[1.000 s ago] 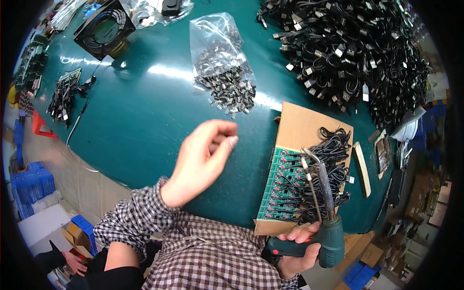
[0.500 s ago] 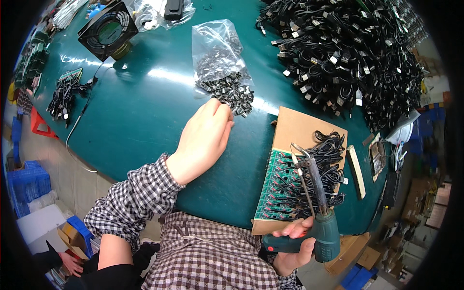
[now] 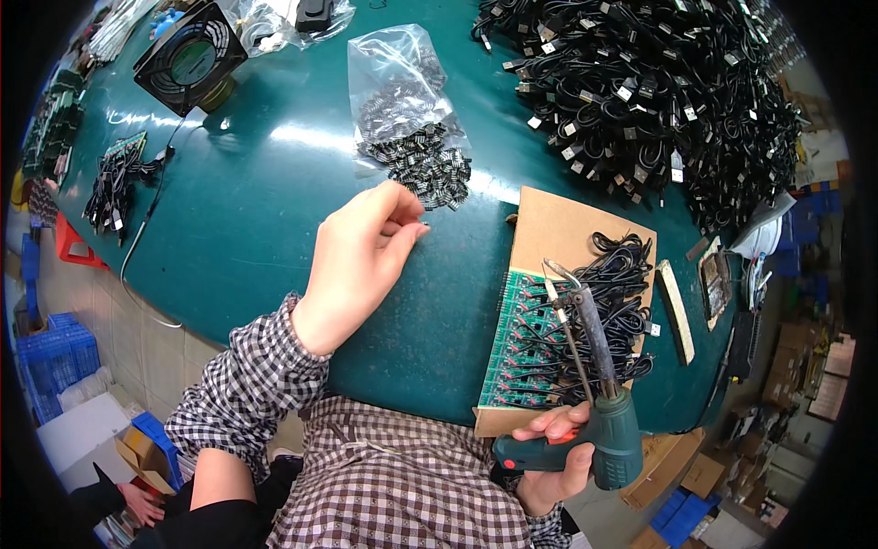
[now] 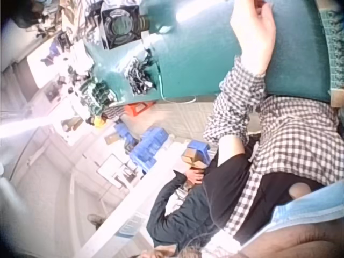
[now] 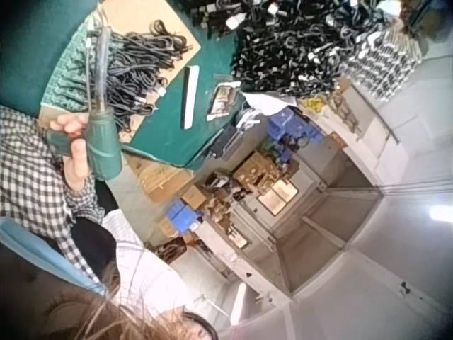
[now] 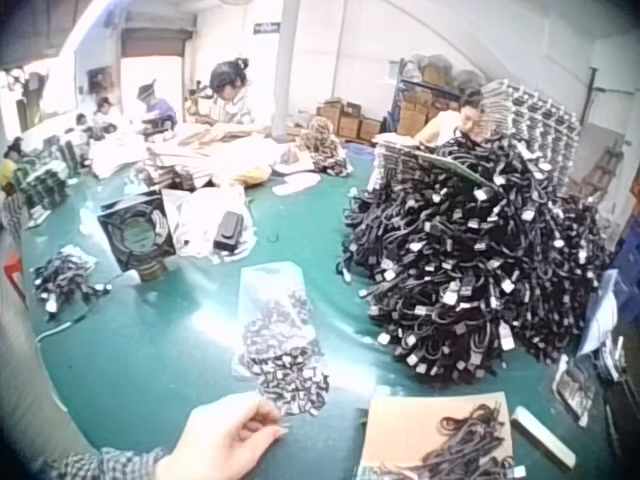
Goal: The person attaches electronic components onto circuit boards by hand and solders them using a soldering iron, stacks the wired circuit boards, and solders components onto another board.
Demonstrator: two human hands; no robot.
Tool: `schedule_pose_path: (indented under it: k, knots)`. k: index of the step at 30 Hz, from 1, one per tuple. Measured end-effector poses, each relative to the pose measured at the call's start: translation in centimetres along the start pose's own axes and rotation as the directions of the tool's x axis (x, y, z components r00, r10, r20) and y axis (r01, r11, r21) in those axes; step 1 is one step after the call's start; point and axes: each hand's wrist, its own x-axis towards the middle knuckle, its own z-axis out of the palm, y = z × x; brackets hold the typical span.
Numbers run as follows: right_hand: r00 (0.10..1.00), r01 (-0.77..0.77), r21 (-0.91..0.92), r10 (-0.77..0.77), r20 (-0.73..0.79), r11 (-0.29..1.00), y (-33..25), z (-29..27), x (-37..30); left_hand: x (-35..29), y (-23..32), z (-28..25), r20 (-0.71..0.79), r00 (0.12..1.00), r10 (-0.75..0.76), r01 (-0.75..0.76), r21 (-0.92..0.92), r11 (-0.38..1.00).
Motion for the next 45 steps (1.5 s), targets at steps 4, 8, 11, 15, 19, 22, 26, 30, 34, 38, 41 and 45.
schedule_pose_path:
  k: [4,8,11,15,19,22,26,30,34,38,41,45]
  knots:
    - [0.999,0.008,-0.035,-0.01,-0.047,0.999,0.0,0.0,0.0,-1.9,3.9,-0.9,0.434,0.848,-0.305,0.53,-0.669,0.521]
    - [1.0,0.01,-0.261,-0.014,-0.014,0.965,-1.4,2.5,0.9,-5.8,7.4,0.5,0.61,0.749,-0.257,0.661,-0.716,0.225]
    - [0.996,0.033,-0.385,0.003,0.093,0.922,-1.8,2.8,1.6,-7.2,8.6,1.8,0.598,0.771,-0.217,0.634,-0.75,0.187]
    - [0.998,0.038,-0.375,-0.017,0.06,0.926,-1.3,2.8,1.4,-8.0,8.7,1.9,0.484,0.86,-0.161,0.503,-0.758,0.414]
    - [0.999,0.001,-0.322,0.013,0.04,0.947,-1.3,2.4,1.0,-8.3,8.2,2.0,0.359,0.933,0.022,0.256,-0.706,0.66]
    - [1.0,-0.016,-0.27,0.021,0.017,0.963,-1.3,2.4,1.0,-8.6,8.6,2.1,0.355,0.934,-0.038,0.306,-0.739,0.601]
    - [0.998,-0.037,-0.317,0.054,0.044,0.948,-1.5,2.3,0.9,-8.5,7.6,1.8,0.423,0.906,-0.008,0.336,-0.708,0.621]
    - [0.995,-0.014,-0.42,0.055,0.086,0.907,-1.4,2.1,0.9,-8.8,7.4,1.5,0.461,0.887,0.018,0.325,-0.652,0.685]
    - [0.993,0.046,-0.506,0.015,0.116,0.861,-1.6,1.8,0.8,-8.5,7.3,1.3,0.301,0.935,0.188,0.004,-0.541,0.841]
    - [0.996,-0.032,-0.503,0.067,0.052,0.864,-1.8,1.7,0.3,-8.0,6.5,1.3,0.322,0.944,0.075,0.144,-0.606,0.782]
    - [0.994,-0.098,-0.363,0.07,-0.088,0.927,-2.1,2.3,0.0,-6.7,5.3,2.1,0.595,0.748,-0.295,0.659,-0.61,0.441]
    - [0.995,-0.084,-0.348,0.057,-0.087,0.934,-2.0,1.3,-0.8,-4.9,3.5,3.2,0.662,0.679,-0.316,0.724,-0.533,0.438]
